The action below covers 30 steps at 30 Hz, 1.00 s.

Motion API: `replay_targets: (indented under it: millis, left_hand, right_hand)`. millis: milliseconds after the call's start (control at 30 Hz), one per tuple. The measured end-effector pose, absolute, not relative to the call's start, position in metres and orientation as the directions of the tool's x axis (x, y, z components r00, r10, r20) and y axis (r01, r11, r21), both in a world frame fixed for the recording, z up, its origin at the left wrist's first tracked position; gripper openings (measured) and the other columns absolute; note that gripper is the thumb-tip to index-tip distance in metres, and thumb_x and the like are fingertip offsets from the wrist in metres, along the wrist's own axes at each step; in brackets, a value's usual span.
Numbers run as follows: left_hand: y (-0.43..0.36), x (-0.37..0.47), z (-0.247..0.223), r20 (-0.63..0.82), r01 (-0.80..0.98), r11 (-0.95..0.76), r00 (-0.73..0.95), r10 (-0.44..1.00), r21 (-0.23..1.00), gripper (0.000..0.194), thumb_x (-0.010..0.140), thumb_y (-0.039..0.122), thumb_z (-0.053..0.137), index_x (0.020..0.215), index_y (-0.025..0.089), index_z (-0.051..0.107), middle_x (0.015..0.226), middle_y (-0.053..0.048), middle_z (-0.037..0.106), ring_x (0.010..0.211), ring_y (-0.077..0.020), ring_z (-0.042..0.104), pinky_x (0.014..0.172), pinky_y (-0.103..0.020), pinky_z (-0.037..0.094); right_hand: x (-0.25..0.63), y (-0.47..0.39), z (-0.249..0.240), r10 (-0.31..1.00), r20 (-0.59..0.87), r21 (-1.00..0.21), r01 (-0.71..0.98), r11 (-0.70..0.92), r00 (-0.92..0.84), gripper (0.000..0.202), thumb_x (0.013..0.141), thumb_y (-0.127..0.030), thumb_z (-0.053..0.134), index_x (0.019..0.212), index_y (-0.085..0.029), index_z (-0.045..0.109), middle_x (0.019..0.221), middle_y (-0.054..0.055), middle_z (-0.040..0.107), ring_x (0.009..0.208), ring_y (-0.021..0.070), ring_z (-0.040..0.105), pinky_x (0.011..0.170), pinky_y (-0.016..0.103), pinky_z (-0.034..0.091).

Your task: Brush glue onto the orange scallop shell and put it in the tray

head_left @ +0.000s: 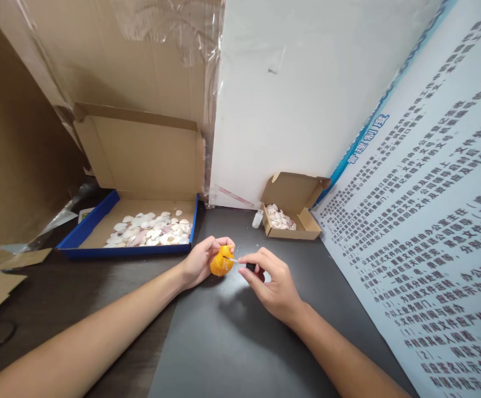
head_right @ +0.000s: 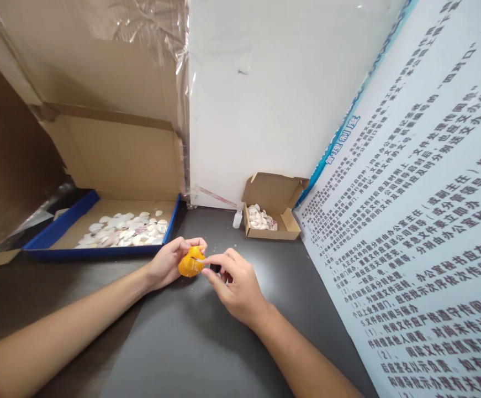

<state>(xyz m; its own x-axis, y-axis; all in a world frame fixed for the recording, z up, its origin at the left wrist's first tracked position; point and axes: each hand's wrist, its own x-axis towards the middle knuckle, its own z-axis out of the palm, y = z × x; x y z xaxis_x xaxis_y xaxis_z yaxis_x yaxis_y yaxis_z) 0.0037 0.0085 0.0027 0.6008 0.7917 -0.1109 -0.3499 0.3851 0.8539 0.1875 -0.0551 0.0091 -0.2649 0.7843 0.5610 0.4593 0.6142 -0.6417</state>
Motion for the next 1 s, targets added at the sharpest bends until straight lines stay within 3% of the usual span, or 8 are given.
replay_targets:
  millis: [167, 400, 667, 1000]
  left_hand:
    - [0.0082, 0.0035, 0.004, -0.118, -0.343, 0.398, 0.614, 0.781, 0.851, 0.016, 0.071, 0.022, 0.042, 0.076, 0.014, 0.055, 0.066, -0.003, 0.051, 0.054, -0.013, 0.045, 0.052, -0.022, 0.038]
    - [0.0074, 0.0031, 0.0033, -0.096, -0.363, 0.377, 0.6, 0.795, 0.852, 0.016, 0.071, 0.023, 0.042, 0.074, 0.014, 0.054, 0.063, -0.001, 0.047, 0.053, -0.0125, 0.044, 0.053, -0.023, 0.039]
    - [0.0082, 0.0028, 0.0024, -0.102, -0.353, 0.39, 0.615, 0.782, 0.85, 0.016, 0.071, 0.024, 0.043, 0.075, 0.014, 0.055, 0.066, -0.003, 0.05, 0.055, -0.0131, 0.045, 0.053, -0.023, 0.038]
    - [0.0073, 0.0021, 0.0023, -0.101, -0.345, 0.38, 0.611, 0.785, 0.858, 0.017, 0.072, 0.025, 0.041, 0.076, 0.015, 0.054, 0.065, -0.003, 0.05, 0.054, -0.014, 0.046, 0.054, -0.024, 0.039]
  right_hand:
    - [0.1871, -0.053, 0.007, 0.788, 0.555, -0.631, 0.482, 0.608, -0.266, 0.016, 0.091, -0.023, 0.059, 0.101, -0.019, 0.072, 0.075, 0.0, 0.049, 0.058, 0.0103, 0.048, 0.056, 0.023, 0.043]
    - [0.1874, -0.0585, 0.011, 0.769, 0.41, -0.609, 0.48, 0.631, -0.49, 0.013, 0.088, -0.023, 0.062, 0.091, -0.018, 0.073, 0.067, -0.001, 0.052, 0.056, 0.0105, 0.05, 0.057, 0.024, 0.041]
    - [0.1867, -0.0552, 0.0095, 0.784, 0.557, -0.635, 0.467, 0.615, -0.276, 0.013, 0.089, -0.023, 0.061, 0.096, -0.017, 0.07, 0.07, -0.001, 0.051, 0.055, 0.01, 0.047, 0.054, 0.022, 0.041]
    - [0.1852, -0.0587, 0.0112, 0.815, 0.413, -0.637, 0.511, 0.578, -0.407, 0.013, 0.09, -0.026, 0.06, 0.09, -0.018, 0.07, 0.066, 0.0, 0.06, 0.053, 0.0104, 0.05, 0.055, 0.023, 0.041]
